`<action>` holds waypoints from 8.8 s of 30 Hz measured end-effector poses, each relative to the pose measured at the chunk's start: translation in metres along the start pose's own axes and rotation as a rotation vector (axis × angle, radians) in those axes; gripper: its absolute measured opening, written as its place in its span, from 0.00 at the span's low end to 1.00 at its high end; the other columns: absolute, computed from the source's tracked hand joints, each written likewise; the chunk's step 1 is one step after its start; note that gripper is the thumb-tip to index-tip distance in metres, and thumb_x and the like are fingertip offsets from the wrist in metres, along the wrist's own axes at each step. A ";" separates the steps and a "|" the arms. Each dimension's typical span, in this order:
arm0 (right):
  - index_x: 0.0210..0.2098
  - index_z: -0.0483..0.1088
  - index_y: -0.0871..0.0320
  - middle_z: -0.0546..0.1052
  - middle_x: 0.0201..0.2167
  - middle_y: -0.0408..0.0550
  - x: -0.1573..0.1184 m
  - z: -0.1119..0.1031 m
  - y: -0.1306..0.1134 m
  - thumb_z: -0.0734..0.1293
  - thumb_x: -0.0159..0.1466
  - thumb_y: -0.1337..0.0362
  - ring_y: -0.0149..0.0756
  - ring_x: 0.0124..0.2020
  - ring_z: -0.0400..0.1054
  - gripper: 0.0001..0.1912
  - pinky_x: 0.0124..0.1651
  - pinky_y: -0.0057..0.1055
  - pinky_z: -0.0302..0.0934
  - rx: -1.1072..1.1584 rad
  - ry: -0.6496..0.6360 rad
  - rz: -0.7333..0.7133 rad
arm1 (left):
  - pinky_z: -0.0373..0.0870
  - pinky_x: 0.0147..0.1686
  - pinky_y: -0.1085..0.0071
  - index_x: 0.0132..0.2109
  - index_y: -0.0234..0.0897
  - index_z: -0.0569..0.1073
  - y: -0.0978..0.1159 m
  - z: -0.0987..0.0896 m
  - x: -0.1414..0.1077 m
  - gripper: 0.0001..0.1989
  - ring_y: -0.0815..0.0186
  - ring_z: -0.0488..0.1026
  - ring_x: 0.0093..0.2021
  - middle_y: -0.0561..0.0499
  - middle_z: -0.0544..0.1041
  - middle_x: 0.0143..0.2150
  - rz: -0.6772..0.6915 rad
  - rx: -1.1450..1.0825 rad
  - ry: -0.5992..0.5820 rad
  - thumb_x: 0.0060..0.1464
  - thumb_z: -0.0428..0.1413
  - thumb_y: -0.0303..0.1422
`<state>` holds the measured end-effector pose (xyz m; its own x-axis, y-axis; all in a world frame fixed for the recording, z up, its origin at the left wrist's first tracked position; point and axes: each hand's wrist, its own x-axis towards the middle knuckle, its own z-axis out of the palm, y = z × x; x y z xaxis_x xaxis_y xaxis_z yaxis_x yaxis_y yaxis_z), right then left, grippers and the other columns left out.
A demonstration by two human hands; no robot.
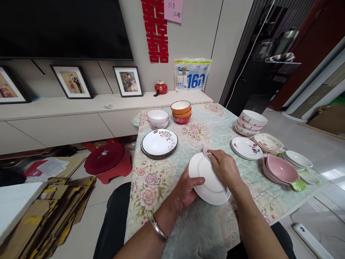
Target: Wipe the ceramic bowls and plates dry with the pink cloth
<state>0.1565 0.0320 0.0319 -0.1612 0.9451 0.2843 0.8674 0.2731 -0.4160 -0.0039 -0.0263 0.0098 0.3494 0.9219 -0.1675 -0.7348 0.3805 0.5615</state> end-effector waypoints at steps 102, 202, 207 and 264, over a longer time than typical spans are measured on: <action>0.49 0.75 0.57 0.77 0.46 0.54 -0.001 -0.004 0.005 0.59 0.69 0.63 0.42 0.47 0.71 0.16 0.49 0.35 0.61 -0.029 -0.105 -0.001 | 0.68 0.50 0.58 0.64 0.40 0.64 -0.002 -0.006 0.002 0.45 0.52 0.74 0.50 0.43 0.79 0.49 0.011 0.016 0.042 0.35 0.61 0.17; 0.50 0.75 0.52 0.72 0.43 0.48 -0.006 0.000 -0.021 0.64 0.66 0.68 0.35 0.44 0.69 0.14 0.48 0.30 0.62 0.281 -0.224 -0.331 | 0.69 0.44 0.64 0.62 0.40 0.65 0.000 -0.003 0.001 0.42 0.57 0.76 0.43 0.46 0.80 0.45 0.033 0.026 0.116 0.37 0.60 0.17; 0.50 0.75 0.56 0.73 0.39 0.51 0.000 -0.007 0.007 0.62 0.67 0.65 0.40 0.40 0.70 0.15 0.45 0.35 0.62 0.032 -0.106 -0.030 | 0.68 0.51 0.59 0.64 0.41 0.64 0.001 -0.004 0.000 0.43 0.52 0.74 0.51 0.43 0.78 0.52 0.048 0.019 0.076 0.38 0.61 0.19; 0.51 0.73 0.52 0.75 0.52 0.49 -0.006 -0.014 -0.018 0.60 0.68 0.67 0.39 0.51 0.70 0.16 0.54 0.36 0.62 0.240 -0.210 -0.355 | 0.68 0.48 0.60 0.60 0.38 0.68 -0.001 -0.001 -0.001 0.40 0.54 0.76 0.45 0.44 0.80 0.45 0.025 0.049 0.065 0.36 0.64 0.19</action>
<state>0.1482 0.0192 0.0496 -0.5411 0.7949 0.2745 0.6123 0.5962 -0.5192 -0.0044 -0.0276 0.0091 0.2913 0.9345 -0.2045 -0.7127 0.3546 0.6053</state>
